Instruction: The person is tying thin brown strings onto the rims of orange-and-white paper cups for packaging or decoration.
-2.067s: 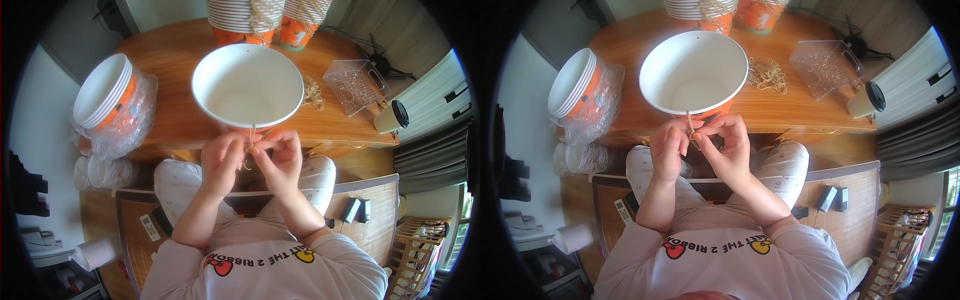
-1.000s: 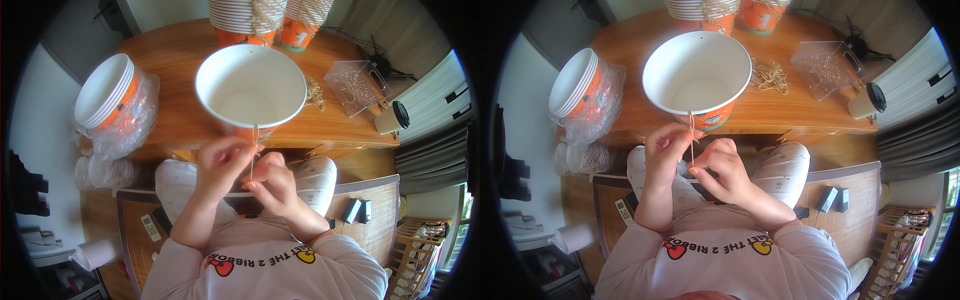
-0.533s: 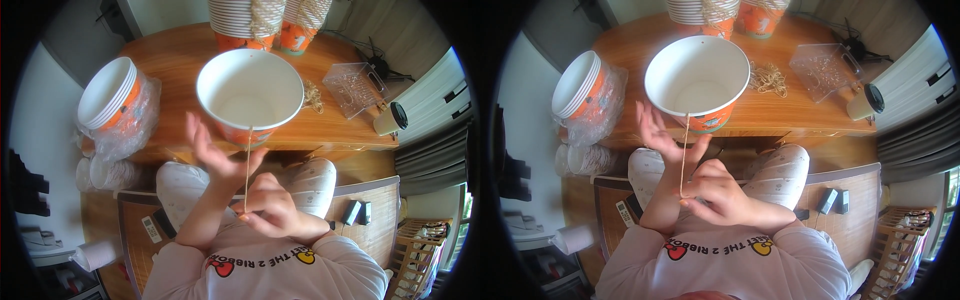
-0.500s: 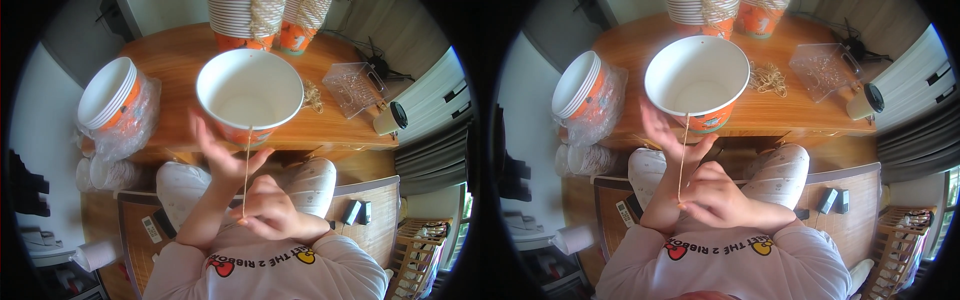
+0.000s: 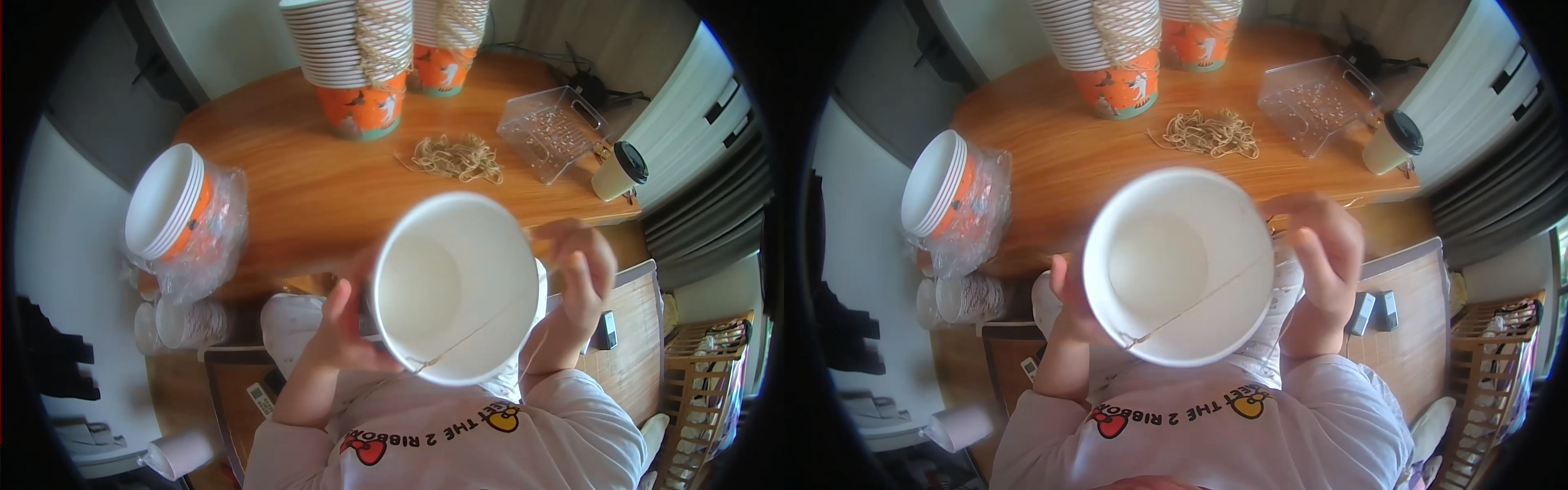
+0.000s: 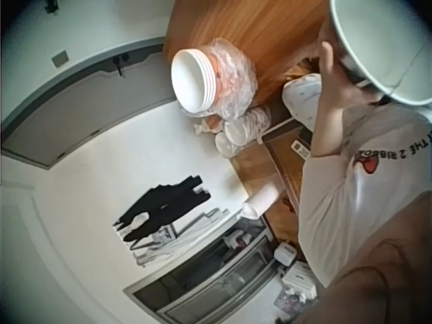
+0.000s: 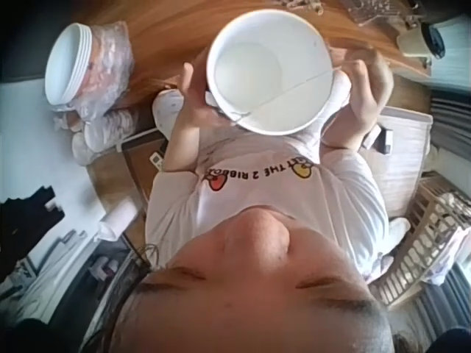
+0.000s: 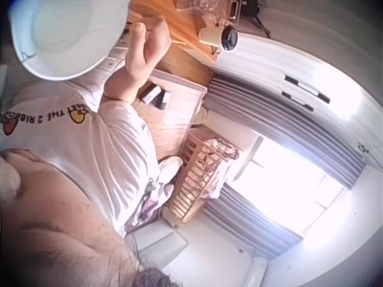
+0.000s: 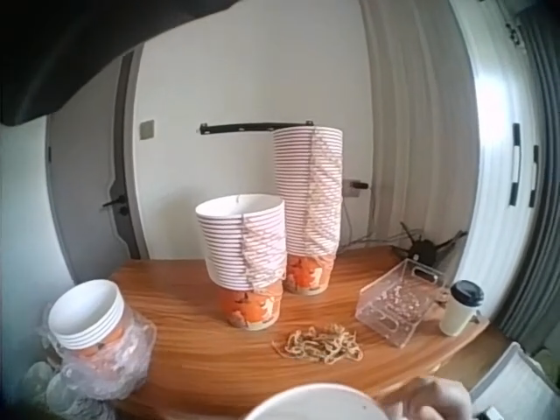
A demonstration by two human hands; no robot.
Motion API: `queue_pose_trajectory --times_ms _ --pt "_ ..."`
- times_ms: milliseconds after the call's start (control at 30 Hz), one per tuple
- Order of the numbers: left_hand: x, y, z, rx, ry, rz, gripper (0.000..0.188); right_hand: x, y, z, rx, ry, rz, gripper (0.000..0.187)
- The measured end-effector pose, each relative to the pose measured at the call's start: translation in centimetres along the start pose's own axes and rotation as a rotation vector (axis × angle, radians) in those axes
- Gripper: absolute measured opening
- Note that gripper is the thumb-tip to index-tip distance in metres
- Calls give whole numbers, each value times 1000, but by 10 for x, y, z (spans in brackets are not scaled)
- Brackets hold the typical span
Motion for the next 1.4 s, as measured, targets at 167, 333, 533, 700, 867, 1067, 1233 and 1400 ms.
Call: queue_pose_trajectory --times_ms 167,333,533,700,867,1067,1233,1400 --pt "80 -1 1 121 -270 289 132 -31 19 35 -256 -539 -385 30" --pt "27 10 51 -756 -703 -208 94 -35 25 38 -325 -665 -323 29" --pt "1 42 88 -1598 -965 40 57 -61 17 -4 -196 -533 -484 31" --pt "-30 38 30 -1038 -1370 -492 41 -81 17 -13 -174 -259 -485 37" --pt "-13 15 -28 -256 -1413 -586 71 -95 28 -10 -178 -303 -509 31" --pt "-18 4 -47 -179 -883 -436 71 -89 28 -13 -147 -442 -488 16" --pt "-28 -2 -47 -235 -680 -234 64 -63 44 3 -544 -721 -273 18" --pt "-26 0 -32 -407 -668 -82 37 -61 63 28 -767 -806 -408 27"
Point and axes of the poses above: each hand's wrist, its own y-axis away from the middle knuckle, its own x-axis out of the back of the hand, z = x × y, the point moved 6 cm from there along -y, towards the middle knuckle, and after that the axes turned 14 degrees about z, right-handed, at the moved point
